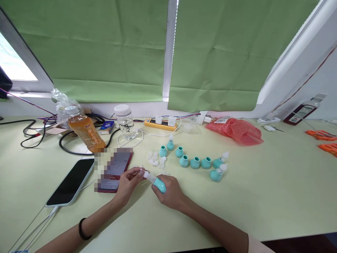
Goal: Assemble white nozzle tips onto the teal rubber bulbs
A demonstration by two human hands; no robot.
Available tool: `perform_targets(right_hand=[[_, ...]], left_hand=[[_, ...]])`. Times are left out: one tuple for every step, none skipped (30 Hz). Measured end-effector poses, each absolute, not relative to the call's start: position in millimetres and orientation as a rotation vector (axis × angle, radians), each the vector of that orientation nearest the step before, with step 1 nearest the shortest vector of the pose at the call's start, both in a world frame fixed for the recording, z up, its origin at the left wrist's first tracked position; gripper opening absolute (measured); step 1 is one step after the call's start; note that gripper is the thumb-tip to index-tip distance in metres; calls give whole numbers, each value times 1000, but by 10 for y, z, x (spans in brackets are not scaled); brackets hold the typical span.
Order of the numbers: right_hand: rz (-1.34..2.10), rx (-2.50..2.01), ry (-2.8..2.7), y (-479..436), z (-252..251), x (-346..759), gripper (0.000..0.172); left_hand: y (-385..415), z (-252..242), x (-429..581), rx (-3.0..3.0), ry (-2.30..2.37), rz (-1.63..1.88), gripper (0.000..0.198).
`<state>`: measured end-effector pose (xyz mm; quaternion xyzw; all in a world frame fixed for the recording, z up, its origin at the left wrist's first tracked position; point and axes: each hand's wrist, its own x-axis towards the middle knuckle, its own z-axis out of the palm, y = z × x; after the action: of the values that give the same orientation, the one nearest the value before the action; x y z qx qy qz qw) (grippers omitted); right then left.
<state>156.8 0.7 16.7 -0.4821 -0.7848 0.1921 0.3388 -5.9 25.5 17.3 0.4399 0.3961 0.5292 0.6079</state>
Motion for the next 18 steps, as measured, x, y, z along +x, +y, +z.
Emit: perform_targets(right_hand=[[495, -1258, -2051, 7, 165, 1563, 11], [490, -1259, -2056, 5, 163, 1559, 11], [485, -1259, -2058, 2, 163, 1556, 11], [482, -1258, -2058, -3, 164, 1554, 11], [482, -1259, -2054, -9, 167, 1553, 12], [486, -1261, -2049, -15, 171, 1552, 12], [496, -1263, -2044, -21, 175, 1552, 12], [512, -1265, -2037, -26, 181, 1552, 12], [533, -1267, -2028, -30, 187, 1551, 12], [561, -1270, -2014, -34, 193, 1549, 13], [600, -1273, -1993, -36, 198, 1547, 14], [652, -1276, -1961, -36, 203, 1544, 15], [720, -1275, -1920, -36, 207, 1541, 18], [809, -1270, -1871, -34, 211, 1539, 21], [915, -1259, -1819, -32, 215, 1538, 24], [1027, -1244, -1763, -28, 219, 1538, 27], [1135, -1225, -1711, -24, 224, 1538, 29], [1231, -1205, -1664, -19, 229, 1539, 32]], left_hand=[[252, 176, -56, 996, 909, 1219, 17], [249, 181, -54, 981, 905, 1215, 18], [246, 188, -53, 975, 904, 1211, 19], [242, 197, -54, 979, 906, 1203, 20], [239, 207, -56, 990, 911, 1191, 21], [237, 218, -60, 1005, 919, 1174, 22], [235, 230, -64, 1025, 928, 1154, 23], [234, 240, -69, 1047, 935, 1132, 24], [235, 250, -73, 1070, 939, 1110, 24], [235, 256, -75, 1090, 939, 1096, 24], [235, 261, -76, 1104, 935, 1088, 24], [235, 264, -75, 1109, 929, 1088, 23], [233, 265, -73, 1103, 922, 1093, 23], [229, 265, -69, 1088, 913, 1097, 24], [224, 265, -65, 1071, 902, 1101, 25], [219, 264, -62, 1058, 893, 1102, 25], [213, 264, -62, 1054, 885, 1100, 26], [210, 265, -64, 1061, 884, 1094, 26]])
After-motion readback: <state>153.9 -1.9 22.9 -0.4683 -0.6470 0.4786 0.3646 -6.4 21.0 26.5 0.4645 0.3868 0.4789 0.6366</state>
